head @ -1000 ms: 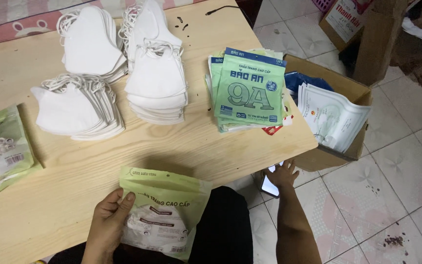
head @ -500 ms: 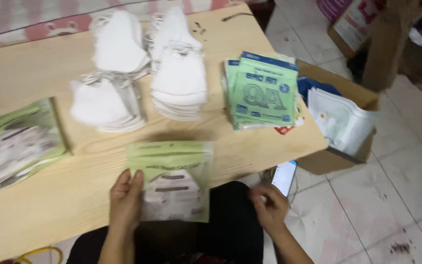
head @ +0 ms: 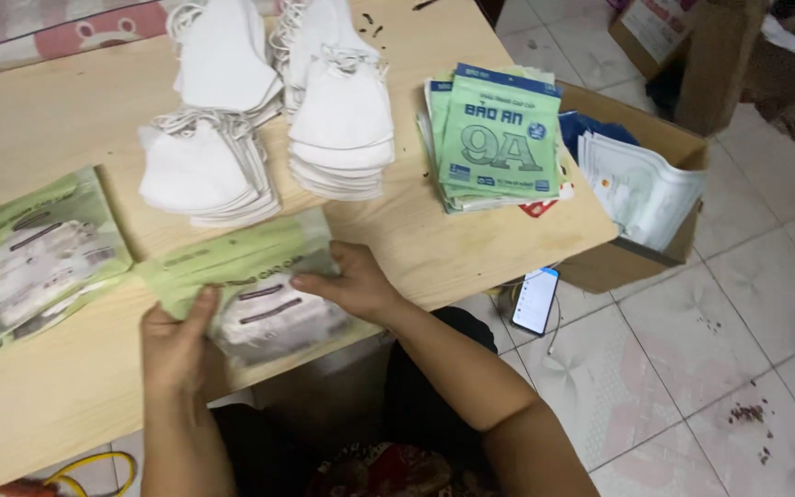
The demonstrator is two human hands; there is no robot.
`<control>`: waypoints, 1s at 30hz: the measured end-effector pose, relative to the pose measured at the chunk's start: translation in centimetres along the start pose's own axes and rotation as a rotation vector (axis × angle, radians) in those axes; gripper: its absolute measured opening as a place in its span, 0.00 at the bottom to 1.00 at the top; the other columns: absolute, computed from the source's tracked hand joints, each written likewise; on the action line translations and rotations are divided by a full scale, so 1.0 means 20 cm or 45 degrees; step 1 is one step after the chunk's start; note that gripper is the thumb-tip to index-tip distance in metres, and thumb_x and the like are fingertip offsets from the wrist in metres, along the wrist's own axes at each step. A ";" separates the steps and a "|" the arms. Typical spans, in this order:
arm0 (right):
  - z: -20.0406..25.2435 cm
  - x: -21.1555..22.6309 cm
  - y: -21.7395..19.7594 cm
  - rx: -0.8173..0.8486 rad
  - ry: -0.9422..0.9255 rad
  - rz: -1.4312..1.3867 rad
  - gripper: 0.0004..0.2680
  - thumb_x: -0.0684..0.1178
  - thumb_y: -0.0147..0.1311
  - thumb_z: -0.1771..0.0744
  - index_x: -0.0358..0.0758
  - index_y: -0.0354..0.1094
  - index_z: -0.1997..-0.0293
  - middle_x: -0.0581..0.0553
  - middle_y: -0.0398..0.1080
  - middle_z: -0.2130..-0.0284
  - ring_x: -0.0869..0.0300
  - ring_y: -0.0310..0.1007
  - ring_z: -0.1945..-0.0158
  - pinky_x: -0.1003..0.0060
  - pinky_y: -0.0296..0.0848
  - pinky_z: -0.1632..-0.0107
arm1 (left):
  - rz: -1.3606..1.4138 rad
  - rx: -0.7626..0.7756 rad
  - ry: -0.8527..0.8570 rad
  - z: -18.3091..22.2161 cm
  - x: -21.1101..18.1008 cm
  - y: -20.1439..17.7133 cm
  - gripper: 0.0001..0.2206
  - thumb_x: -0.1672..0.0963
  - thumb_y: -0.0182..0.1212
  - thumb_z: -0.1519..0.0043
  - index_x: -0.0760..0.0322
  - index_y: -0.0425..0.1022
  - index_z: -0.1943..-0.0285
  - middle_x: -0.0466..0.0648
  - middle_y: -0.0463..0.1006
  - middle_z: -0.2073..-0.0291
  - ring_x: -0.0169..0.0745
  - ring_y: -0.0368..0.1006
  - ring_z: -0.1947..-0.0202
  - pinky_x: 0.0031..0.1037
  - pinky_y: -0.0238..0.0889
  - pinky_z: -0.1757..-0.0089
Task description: Sorting, stacking, and placing face masks into packaging bags.
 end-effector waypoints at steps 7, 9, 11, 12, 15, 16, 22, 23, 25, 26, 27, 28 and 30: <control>-0.02 -0.09 -0.04 0.171 -0.036 0.055 0.10 0.47 0.66 0.35 0.37 0.77 0.51 0.48 0.79 0.56 0.67 0.76 0.53 0.71 0.76 0.47 | 0.079 0.130 0.305 -0.09 0.07 -0.09 0.19 0.54 0.64 0.37 0.64 0.73 0.38 0.47 0.75 0.40 0.35 0.72 0.42 0.30 0.65 0.35; 0.02 -0.15 0.00 0.250 0.319 0.061 0.23 0.49 0.71 0.41 0.41 0.70 0.41 0.52 0.74 0.50 0.64 0.71 0.48 0.68 0.72 0.46 | 0.024 0.015 0.379 -0.10 0.09 -0.13 0.21 0.52 0.63 0.34 0.66 0.70 0.35 0.48 0.74 0.41 0.36 0.70 0.41 0.31 0.65 0.36; 0.04 -0.25 0.00 0.278 0.328 0.050 0.17 0.48 0.70 0.39 0.41 0.74 0.46 0.54 0.76 0.53 0.67 0.72 0.50 0.70 0.72 0.46 | 0.048 0.031 0.366 -0.11 0.10 -0.11 0.21 0.52 0.64 0.35 0.65 0.70 0.36 0.48 0.74 0.41 0.37 0.71 0.41 0.31 0.65 0.36; 0.05 -0.30 0.01 0.309 0.334 0.039 0.11 0.46 0.68 0.37 0.40 0.77 0.52 0.55 0.77 0.57 0.69 0.72 0.52 0.71 0.72 0.46 | 0.072 0.043 0.355 -0.11 0.11 -0.10 0.21 0.53 0.65 0.36 0.65 0.71 0.36 0.47 0.75 0.41 0.37 0.71 0.41 0.32 0.65 0.36; 0.05 -0.34 -0.01 0.321 0.347 0.004 0.12 0.48 0.67 0.36 0.40 0.77 0.50 0.55 0.77 0.56 0.69 0.71 0.52 0.72 0.71 0.46 | 0.274 0.035 0.189 -0.09 0.10 -0.05 0.21 0.51 0.67 0.39 0.64 0.74 0.40 0.48 0.77 0.41 0.38 0.74 0.42 0.32 0.70 0.37; 0.04 -0.36 -0.02 0.322 0.345 0.006 0.12 0.48 0.67 0.36 0.40 0.77 0.50 0.55 0.77 0.56 0.69 0.71 0.52 0.72 0.71 0.46 | 0.276 0.034 0.191 -0.10 0.08 -0.02 0.21 0.51 0.67 0.39 0.64 0.74 0.40 0.48 0.77 0.41 0.38 0.74 0.42 0.32 0.70 0.37; 0.01 -0.26 -0.08 0.102 0.455 -0.096 0.14 0.47 0.66 0.37 0.39 0.76 0.47 0.49 0.77 0.52 0.63 0.75 0.48 0.69 0.74 0.44 | -0.175 0.176 -0.129 -0.01 -0.01 0.06 0.14 0.60 0.49 0.32 0.47 0.54 0.70 0.34 0.55 0.77 0.21 0.49 0.78 0.16 0.41 0.77; 0.02 -0.28 -0.08 0.071 0.483 -0.175 0.14 0.46 0.67 0.38 0.39 0.76 0.47 0.48 0.78 0.52 0.62 0.76 0.49 0.68 0.75 0.45 | -0.250 0.212 -0.307 0.00 0.06 0.09 0.09 0.61 0.58 0.40 0.59 0.64 0.55 0.45 0.68 0.64 0.34 0.62 0.66 0.24 0.55 0.63; 0.02 -0.32 -0.08 0.039 0.511 -0.254 0.15 0.46 0.68 0.38 0.38 0.76 0.48 0.46 0.78 0.53 0.61 0.77 0.50 0.67 0.76 0.46 | -0.326 0.251 -0.486 0.02 0.18 0.09 0.25 0.63 0.68 0.48 0.72 0.74 0.39 0.55 0.81 0.51 0.46 0.75 0.54 0.33 0.68 0.49; 0.02 -0.34 -0.09 0.014 0.523 -0.280 0.14 0.47 0.69 0.39 0.38 0.77 0.49 0.46 0.78 0.54 0.60 0.77 0.51 0.66 0.77 0.47 | -0.257 0.254 -0.407 0.00 0.20 0.07 0.19 0.62 0.69 0.47 0.71 0.77 0.45 0.54 0.82 0.53 0.42 0.76 0.56 0.30 0.69 0.50; 0.02 -0.35 -0.09 -0.012 0.536 -0.307 0.14 0.47 0.69 0.39 0.38 0.77 0.51 0.46 0.79 0.56 0.59 0.77 0.52 0.64 0.78 0.49 | -0.190 0.256 -0.329 -0.02 0.22 0.05 0.14 0.62 0.70 0.47 0.70 0.80 0.51 0.53 0.82 0.55 0.38 0.76 0.57 0.27 0.70 0.52; 0.02 -0.40 -0.10 -0.014 0.537 -0.309 0.14 0.47 0.69 0.39 0.38 0.77 0.51 0.46 0.79 0.56 0.59 0.77 0.52 0.64 0.78 0.49 | -0.193 0.257 -0.330 -0.03 0.26 0.01 0.14 0.62 0.70 0.47 0.70 0.80 0.51 0.53 0.82 0.55 0.38 0.76 0.57 0.27 0.70 0.52; -0.01 -0.43 -0.16 -0.116 0.354 -0.521 0.11 0.43 0.69 0.38 0.37 0.77 0.53 0.48 0.79 0.57 0.62 0.77 0.57 0.67 0.76 0.52 | -0.117 0.299 -0.177 -0.09 0.29 -0.05 0.11 0.63 0.67 0.42 0.70 0.79 0.50 0.52 0.83 0.58 0.31 0.75 0.62 0.20 0.69 0.54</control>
Point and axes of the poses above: each hand's wrist, its own z-axis away from the middle knuckle, its own y-axis out of the palm, x = y × z, the point moved 9 cm from there along -z, towards the middle knuckle
